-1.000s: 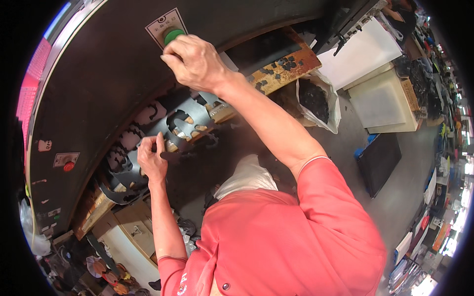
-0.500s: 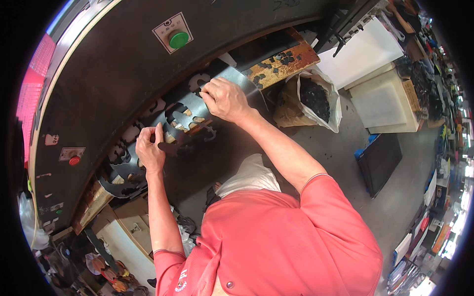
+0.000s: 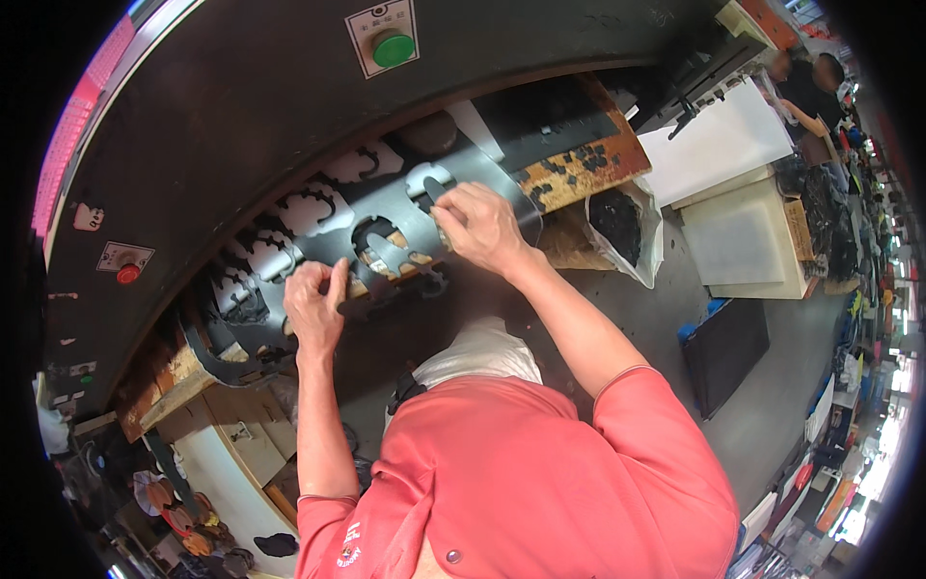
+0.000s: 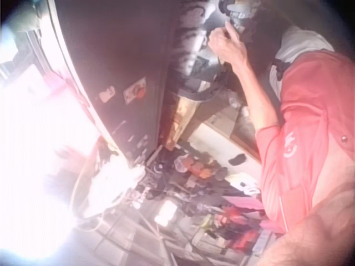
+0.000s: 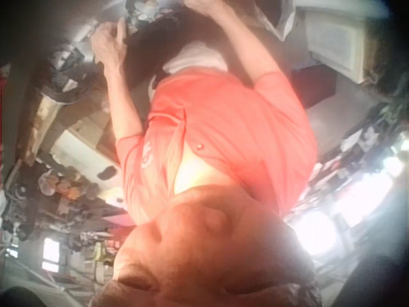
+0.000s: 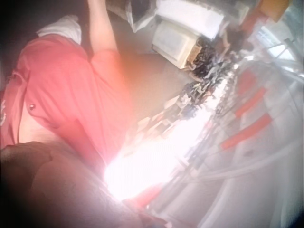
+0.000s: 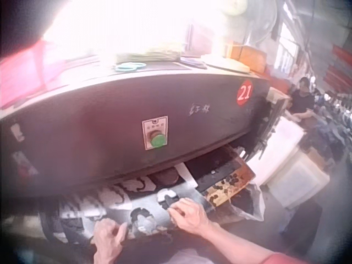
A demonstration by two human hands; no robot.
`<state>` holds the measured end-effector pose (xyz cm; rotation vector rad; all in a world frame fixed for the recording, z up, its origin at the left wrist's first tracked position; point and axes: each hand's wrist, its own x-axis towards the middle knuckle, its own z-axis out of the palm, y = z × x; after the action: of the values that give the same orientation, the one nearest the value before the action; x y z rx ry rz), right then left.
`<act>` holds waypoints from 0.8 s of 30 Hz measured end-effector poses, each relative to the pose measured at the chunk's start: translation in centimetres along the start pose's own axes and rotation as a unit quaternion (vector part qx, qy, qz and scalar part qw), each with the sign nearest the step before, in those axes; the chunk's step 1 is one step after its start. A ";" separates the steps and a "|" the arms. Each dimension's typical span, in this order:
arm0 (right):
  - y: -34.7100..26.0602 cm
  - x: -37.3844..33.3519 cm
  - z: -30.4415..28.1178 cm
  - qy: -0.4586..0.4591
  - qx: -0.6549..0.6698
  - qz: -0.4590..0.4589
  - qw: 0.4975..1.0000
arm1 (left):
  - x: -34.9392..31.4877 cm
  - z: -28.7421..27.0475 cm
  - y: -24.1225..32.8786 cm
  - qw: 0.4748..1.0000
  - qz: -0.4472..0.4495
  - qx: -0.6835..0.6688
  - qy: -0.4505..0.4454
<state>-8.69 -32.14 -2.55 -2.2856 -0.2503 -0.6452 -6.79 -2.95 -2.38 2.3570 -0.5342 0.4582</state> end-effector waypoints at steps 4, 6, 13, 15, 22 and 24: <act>-0.6 2.0 -0.7 -0.029 0.104 0.114 0.988 | 0.4 -0.7 -0.2 0.998 -0.036 -0.033 -0.045; -0.1 4.2 -0.9 0.028 0.043 0.090 0.995 | 0.8 -1.3 -0.4 0.991 -0.084 -0.051 -0.090; 3.5 14.2 2.9 -0.053 -0.110 0.028 0.992 | 7.0 -2.9 0.4 0.972 -0.130 -0.165 -0.105; 3.8 15.9 4.4 -0.119 -0.103 0.057 0.986 | 10.5 -2.0 0.1 0.973 -0.114 -0.183 -0.086; 4.2 18.2 6.5 -0.124 -0.093 0.056 0.986 | 20.8 7.3 -4.5 0.992 0.026 0.019 -0.122; 4.8 18.2 6.0 -0.119 -0.062 0.063 0.989 | 20.4 8.5 -5.2 0.995 0.057 0.019 -0.076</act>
<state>10.88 -31.52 0.34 -2.4770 -0.1809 -0.3298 14.73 -10.27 -1.97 2.4184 -0.7397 0.3444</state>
